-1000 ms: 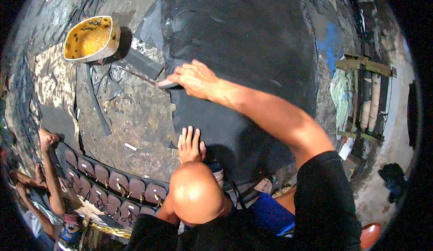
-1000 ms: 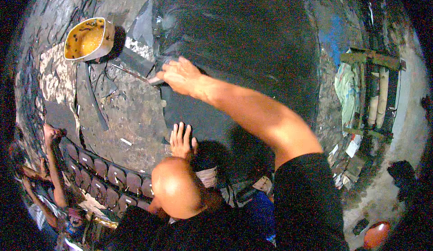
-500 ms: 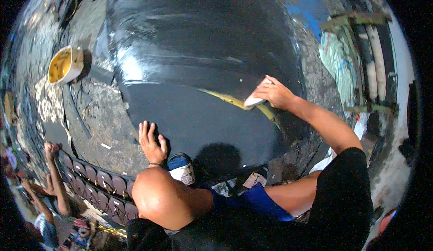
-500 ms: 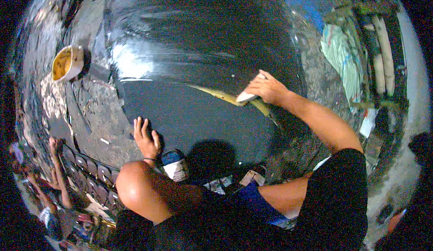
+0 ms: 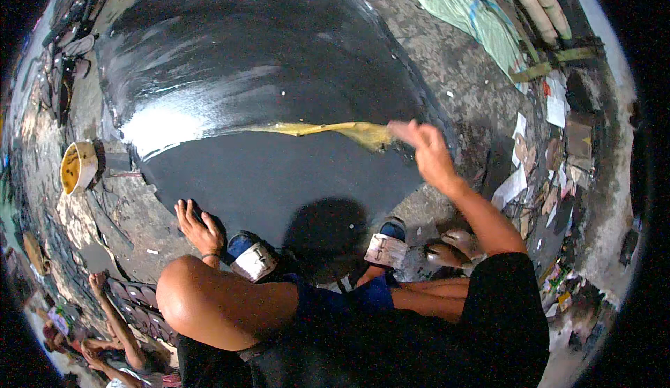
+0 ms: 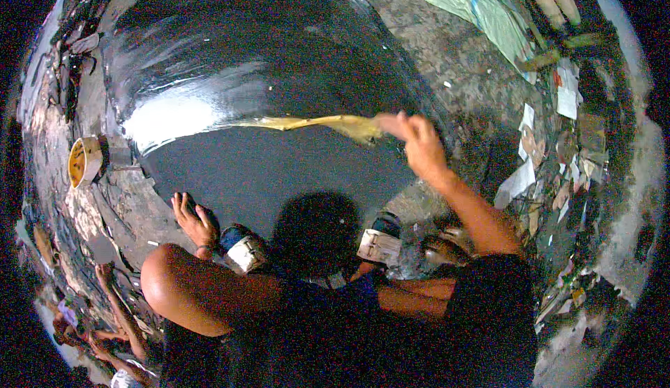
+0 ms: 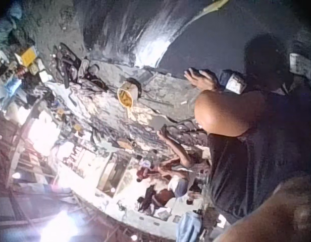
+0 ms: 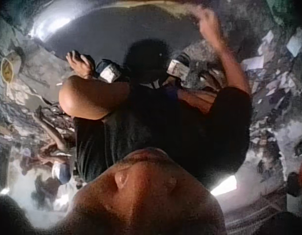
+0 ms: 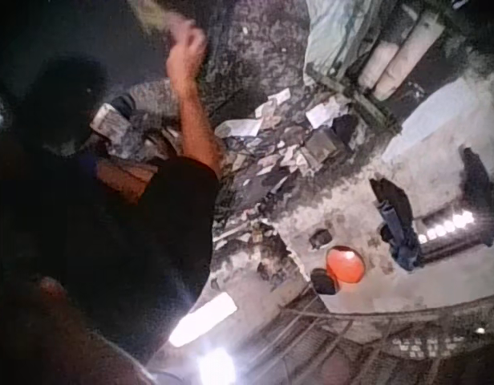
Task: The person pours a yellow adhesive from a container onto a black rubber sheet and spreads it evenly using a scraper. The person then lifts the sheet and places it aside.
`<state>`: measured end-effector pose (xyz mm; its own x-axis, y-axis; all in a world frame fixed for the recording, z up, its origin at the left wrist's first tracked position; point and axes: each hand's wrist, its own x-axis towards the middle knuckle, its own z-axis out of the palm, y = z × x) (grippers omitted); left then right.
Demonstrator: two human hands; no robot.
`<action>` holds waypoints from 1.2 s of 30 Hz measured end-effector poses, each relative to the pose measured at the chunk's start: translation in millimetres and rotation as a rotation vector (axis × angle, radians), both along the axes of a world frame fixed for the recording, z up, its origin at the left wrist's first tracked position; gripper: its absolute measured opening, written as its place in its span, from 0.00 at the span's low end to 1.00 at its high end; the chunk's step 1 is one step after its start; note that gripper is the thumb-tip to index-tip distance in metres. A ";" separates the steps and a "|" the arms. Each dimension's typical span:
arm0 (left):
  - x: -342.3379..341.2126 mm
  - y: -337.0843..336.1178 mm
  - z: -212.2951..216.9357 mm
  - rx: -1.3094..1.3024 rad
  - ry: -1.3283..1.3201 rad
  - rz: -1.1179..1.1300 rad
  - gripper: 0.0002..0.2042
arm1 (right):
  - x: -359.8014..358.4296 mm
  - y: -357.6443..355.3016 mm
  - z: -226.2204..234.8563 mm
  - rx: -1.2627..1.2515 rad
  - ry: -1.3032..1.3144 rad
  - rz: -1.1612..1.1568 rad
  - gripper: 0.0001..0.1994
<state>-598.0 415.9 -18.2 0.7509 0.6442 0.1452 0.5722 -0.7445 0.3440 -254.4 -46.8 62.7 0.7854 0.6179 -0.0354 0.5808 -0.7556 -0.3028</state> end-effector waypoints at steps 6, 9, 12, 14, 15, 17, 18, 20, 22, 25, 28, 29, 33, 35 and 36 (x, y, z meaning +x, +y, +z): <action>-8.6 3.2 -2.4 -0.001 -0.008 0.014 0.23 | -41.9 -13.6 12.3 0.125 0.068 -0.262 0.16; -0.8 1.7 -1.5 -0.010 -0.040 0.009 0.24 | -18.5 -2.5 -3.7 0.065 0.039 -0.435 0.15; -4.1 5.3 -3.0 0.014 -0.025 0.021 0.24 | -33.0 58.0 -29.4 0.046 -0.016 -0.553 0.14; 0.4 1.7 5.1 -0.011 -0.006 0.046 0.24 | -47.8 111.3 -30.1 0.110 0.082 -0.507 0.14; 0.6 3.3 4.8 -0.015 -0.009 0.053 0.24 | -54.9 142.5 -27.2 0.153 0.039 -0.448 0.14; -1.6 2.3 5.8 -0.025 0.003 0.061 0.24 | -61.2 194.4 -23.0 0.132 0.061 -0.366 0.15; -1.1 2.7 4.4 -0.030 -0.008 0.063 0.24 | -61.7 216.5 -24.6 0.144 0.058 -0.339 0.15; -3.3 4.8 2.8 -0.033 -0.008 0.064 0.24 | -68.2 266.3 -20.2 0.090 0.183 -0.308 0.16; -7.5 6.9 3.4 -0.037 -0.031 0.076 0.23 | -87.6 320.6 -24.3 0.163 0.168 -0.221 0.16; -11.7 8.3 10.3 -0.148 -0.070 0.097 0.22 | -106.8 391.6 -25.2 0.191 0.256 -0.100 0.13; -17.5 -7.6 23.6 -0.214 -0.070 0.303 0.28 | -114.8 451.3 -29.8 0.182 0.277 -0.001 0.12; -24.3 -11.4 23.3 -0.221 -0.084 0.392 0.33 | -117.5 470.3 -28.3 0.164 0.285 0.035 0.13; -49.9 -13.6 22.6 -0.450 -0.233 0.585 0.33 | -140.0 542.1 -29.0 0.129 0.242 0.237 0.14; -52.2 -4.5 26.2 -0.601 -0.249 0.641 0.22 | -129.3 568.8 -23.7 0.017 0.150 0.449 0.15; -54.8 -0.3 30.6 -0.689 -0.287 0.649 0.20 | -121.5 580.5 -22.0 -0.039 0.125 0.574 0.17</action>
